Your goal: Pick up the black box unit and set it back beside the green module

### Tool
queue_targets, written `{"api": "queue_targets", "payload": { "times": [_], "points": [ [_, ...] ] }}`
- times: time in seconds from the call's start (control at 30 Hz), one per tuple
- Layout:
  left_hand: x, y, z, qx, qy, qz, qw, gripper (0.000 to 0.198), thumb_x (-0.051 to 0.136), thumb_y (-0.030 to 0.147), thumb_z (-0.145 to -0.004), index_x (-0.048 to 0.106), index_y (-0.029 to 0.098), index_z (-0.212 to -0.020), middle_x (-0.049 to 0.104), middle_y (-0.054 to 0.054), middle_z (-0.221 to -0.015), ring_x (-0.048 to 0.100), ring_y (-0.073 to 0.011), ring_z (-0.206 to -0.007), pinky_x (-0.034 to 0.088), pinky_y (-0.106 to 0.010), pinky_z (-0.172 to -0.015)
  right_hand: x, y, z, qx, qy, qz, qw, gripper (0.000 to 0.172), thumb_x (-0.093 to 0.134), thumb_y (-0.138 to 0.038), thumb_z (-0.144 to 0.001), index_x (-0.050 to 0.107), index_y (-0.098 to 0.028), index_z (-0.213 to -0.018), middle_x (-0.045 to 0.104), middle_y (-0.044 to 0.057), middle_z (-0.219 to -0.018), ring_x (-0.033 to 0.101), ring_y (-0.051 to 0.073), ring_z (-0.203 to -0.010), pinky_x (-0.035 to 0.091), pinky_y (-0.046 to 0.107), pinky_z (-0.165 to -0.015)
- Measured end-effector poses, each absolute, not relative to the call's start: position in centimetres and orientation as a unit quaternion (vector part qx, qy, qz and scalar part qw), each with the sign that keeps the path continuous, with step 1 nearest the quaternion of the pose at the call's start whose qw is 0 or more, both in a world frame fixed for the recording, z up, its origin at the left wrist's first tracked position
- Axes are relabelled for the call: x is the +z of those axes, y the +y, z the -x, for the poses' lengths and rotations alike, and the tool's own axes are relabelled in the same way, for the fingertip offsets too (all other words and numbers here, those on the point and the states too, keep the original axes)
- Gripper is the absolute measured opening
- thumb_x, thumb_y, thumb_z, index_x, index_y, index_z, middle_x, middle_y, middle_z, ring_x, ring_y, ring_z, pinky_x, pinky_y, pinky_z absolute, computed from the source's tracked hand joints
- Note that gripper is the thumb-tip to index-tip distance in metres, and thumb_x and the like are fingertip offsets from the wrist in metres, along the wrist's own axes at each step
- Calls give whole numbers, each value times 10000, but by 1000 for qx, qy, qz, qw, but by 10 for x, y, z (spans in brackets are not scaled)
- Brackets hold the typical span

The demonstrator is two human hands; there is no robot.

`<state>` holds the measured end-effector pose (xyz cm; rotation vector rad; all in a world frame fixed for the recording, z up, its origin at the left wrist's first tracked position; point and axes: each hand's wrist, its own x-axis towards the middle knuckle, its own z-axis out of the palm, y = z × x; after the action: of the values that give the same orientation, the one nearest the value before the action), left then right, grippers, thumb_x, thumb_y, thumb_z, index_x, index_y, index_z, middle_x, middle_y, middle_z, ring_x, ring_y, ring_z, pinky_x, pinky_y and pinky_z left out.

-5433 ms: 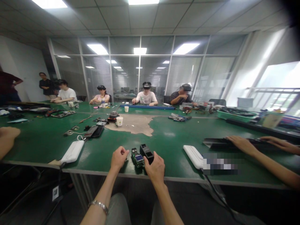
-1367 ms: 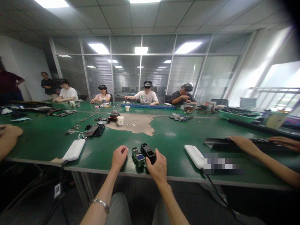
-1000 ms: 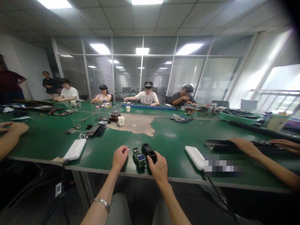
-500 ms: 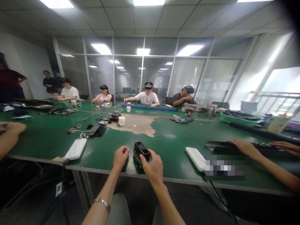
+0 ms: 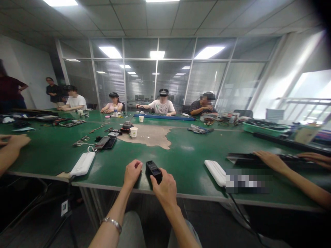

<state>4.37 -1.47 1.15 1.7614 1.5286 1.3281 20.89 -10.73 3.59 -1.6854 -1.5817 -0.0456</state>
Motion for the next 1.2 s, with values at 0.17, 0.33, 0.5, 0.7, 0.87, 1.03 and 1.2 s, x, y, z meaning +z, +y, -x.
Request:
{"api": "queue_targets", "payload": {
  "times": [0.17,0.33,0.5,0.7,0.87,1.03,1.2],
  "points": [
    [9,-12,-44,485,552,-638,231,232,541,394,-863,667,207,-805,688,1,-694,621,-136,-618,442,-242,-654,21,-111,-211,-23,-632,658,408,418,604,-397,-858,612,-175,-1212,699,116,-1052,627,291,-981,458,389,-864],
    [8,-12,-44,485,551,-639,231,237,538,402,-866,665,209,-814,694,-2,-711,627,-138,-626,443,-242,-652,16,-108,-213,-40,-637,633,439,615,623,-453,-850,550,-71,-1327,638,192,-1245,551,328,-1182,421,440,-1000],
    [8,-13,-43,486,549,-639,231,230,542,400,-865,663,212,-813,692,-1,-711,628,-141,-636,444,-246,-661,13,-104,-211,-34,-629,641,439,634,617,-481,-855,555,-66,-1331,646,212,-1226,569,338,-1171,421,452,-1000],
    [8,-13,-42,489,547,-640,230,229,541,398,-867,660,212,-810,689,-1,-713,625,-142,-641,445,-247,-666,8,-104,-206,-23,-623,645,442,456,605,-430,-871,618,-138,-1221,692,154,-1124,630,290,-1059,440,410,-945],
    [10,-14,-43,488,547,-642,225,221,542,387,-862,662,211,-803,690,-2,-714,628,-141,-648,446,-246,-671,18,-107,-202,-9,-627,631,457,381,630,-412,-859,641,-180,-1161,706,114,-1072,636,270,-1030,442,377,-915],
    [12,-15,-43,484,550,-641,230,237,531,400,-865,664,213,-806,692,5,-697,628,-139,-635,438,-242,-662,38,-105,-202,2,-617,622,482,390,625,-426,-859,653,-178,-1158,711,117,-1060,640,270,-1021,446,373,-913],
    [9,-15,-42,487,545,-642,234,247,537,422,-862,662,216,-809,671,18,-659,623,-145,-626,429,-240,-638,53,-96,-218,22,-593,608,527,467,584,-494,-881,619,-172,-1217,696,117,-1124,633,257,-1044,448,357,-923]
  ]
}}
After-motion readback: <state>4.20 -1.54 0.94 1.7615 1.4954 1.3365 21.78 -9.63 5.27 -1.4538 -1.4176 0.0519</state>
